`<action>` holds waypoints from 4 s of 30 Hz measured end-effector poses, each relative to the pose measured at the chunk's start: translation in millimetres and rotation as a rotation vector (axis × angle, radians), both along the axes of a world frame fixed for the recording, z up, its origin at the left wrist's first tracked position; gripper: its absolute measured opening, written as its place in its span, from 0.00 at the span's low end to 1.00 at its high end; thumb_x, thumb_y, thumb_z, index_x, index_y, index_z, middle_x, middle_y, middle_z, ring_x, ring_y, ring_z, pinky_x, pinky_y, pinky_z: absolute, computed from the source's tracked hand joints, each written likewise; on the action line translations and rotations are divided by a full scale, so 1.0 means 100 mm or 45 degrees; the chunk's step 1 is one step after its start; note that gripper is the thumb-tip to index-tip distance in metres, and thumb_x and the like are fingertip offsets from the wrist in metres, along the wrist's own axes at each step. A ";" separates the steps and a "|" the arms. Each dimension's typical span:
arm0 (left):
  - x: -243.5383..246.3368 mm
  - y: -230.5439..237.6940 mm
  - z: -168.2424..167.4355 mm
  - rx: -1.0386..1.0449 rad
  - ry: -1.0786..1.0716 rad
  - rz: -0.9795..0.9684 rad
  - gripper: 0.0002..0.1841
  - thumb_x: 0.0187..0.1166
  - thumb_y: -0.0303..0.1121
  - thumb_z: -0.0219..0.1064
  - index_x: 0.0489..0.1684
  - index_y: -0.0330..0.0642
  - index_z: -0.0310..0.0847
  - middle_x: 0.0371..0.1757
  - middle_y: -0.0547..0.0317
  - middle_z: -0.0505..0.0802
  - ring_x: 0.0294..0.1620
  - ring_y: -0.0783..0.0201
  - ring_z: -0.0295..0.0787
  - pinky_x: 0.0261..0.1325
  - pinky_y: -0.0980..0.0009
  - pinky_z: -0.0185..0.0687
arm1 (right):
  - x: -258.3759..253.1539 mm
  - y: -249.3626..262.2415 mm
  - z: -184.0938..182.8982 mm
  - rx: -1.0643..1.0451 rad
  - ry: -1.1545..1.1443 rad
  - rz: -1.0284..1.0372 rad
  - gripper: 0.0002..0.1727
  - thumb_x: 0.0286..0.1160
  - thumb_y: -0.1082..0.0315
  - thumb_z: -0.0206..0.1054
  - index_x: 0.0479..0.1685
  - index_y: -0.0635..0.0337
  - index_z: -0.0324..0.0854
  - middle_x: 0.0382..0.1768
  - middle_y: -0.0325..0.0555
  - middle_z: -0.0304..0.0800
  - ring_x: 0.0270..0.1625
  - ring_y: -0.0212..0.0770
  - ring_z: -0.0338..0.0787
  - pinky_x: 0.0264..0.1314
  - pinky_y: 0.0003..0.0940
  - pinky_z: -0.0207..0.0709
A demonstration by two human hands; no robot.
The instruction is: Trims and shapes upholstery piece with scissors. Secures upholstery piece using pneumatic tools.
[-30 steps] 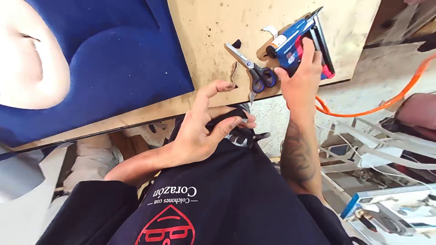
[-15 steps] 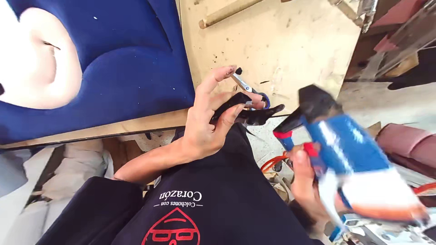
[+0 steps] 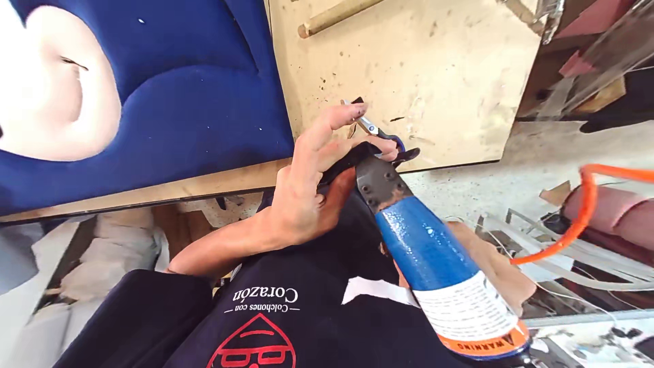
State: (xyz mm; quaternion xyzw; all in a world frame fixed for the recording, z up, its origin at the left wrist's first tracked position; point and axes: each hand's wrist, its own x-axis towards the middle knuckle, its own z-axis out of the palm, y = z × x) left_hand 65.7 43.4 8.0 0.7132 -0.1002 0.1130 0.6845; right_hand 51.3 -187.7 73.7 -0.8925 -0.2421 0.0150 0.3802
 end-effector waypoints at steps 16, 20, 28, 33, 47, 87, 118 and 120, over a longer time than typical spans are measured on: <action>-0.04 0.11 0.10 0.044 0.107 -0.116 0.39 0.73 0.13 0.62 0.85 0.26 0.44 0.59 0.48 0.95 0.59 0.55 0.95 0.60 0.57 0.95 | 0.00 -0.05 -0.09 0.023 -0.044 0.097 0.24 0.83 0.50 0.64 0.57 0.65 0.85 0.38 0.52 0.93 0.41 0.35 0.90 0.46 0.24 0.82; -0.03 0.10 0.09 0.037 0.036 -0.073 0.37 0.75 0.14 0.62 0.85 0.27 0.46 0.57 0.46 0.96 0.59 0.52 0.95 0.61 0.54 0.95 | 0.00 -0.06 -0.08 0.034 -0.084 0.113 0.21 0.85 0.54 0.62 0.54 0.67 0.83 0.36 0.52 0.91 0.38 0.36 0.89 0.42 0.24 0.81; -0.06 0.00 0.12 -0.038 0.201 -0.012 0.38 0.77 0.15 0.66 0.86 0.26 0.47 0.56 0.49 0.95 0.54 0.57 0.96 0.53 0.61 0.96 | -0.19 -0.34 -0.37 0.057 -0.069 -0.219 0.16 0.78 0.61 0.72 0.55 0.63 0.90 0.44 0.55 0.96 0.47 0.43 0.95 0.52 0.39 0.88; -0.02 0.04 0.08 -0.429 0.489 -0.149 0.32 0.81 0.14 0.61 0.86 0.30 0.53 0.63 0.38 0.92 0.60 0.45 0.94 0.62 0.53 0.94 | 0.37 -0.36 -0.79 -0.502 -0.131 -0.354 0.23 0.78 0.54 0.68 0.54 0.69 0.82 0.37 0.63 0.90 0.38 0.57 0.92 0.37 0.57 0.81; 0.02 0.18 -0.03 -0.791 0.937 -0.228 0.16 0.93 0.29 0.51 0.68 0.29 0.76 0.48 0.38 0.92 0.42 0.53 0.95 0.48 0.60 0.95 | 0.87 -0.31 -1.16 -0.216 -0.058 -0.057 0.18 0.84 0.60 0.67 0.66 0.57 0.87 0.64 0.50 0.89 0.65 0.45 0.89 0.67 0.43 0.84; -0.31 0.05 0.01 -0.811 1.055 -0.318 0.15 0.92 0.26 0.52 0.71 0.28 0.71 0.50 0.34 0.93 0.48 0.48 0.96 0.57 0.55 0.93 | 0.54 -0.35 -2.06 -0.725 0.422 -0.260 0.21 0.67 0.53 0.76 0.40 0.67 0.89 0.57 0.66 0.81 0.61 0.64 0.83 0.61 0.60 0.80; -0.19 0.27 0.32 -0.896 0.953 -0.478 0.26 0.83 0.16 0.45 0.83 0.26 0.60 0.79 0.32 0.78 0.74 0.42 0.83 0.76 0.48 0.83 | 0.01 -0.35 -0.46 -0.288 -0.144 -0.003 0.27 0.63 0.53 0.79 0.44 0.70 0.79 0.60 0.68 0.84 0.65 0.59 0.84 0.63 0.48 0.79; -0.18 0.27 0.33 -0.813 0.926 -0.474 0.27 0.82 0.14 0.47 0.83 0.27 0.59 0.78 0.33 0.79 0.73 0.43 0.85 0.74 0.50 0.85 | 0.01 -0.35 -0.47 -0.301 -0.169 0.007 0.27 0.64 0.54 0.79 0.45 0.70 0.78 0.60 0.69 0.84 0.65 0.60 0.84 0.64 0.48 0.79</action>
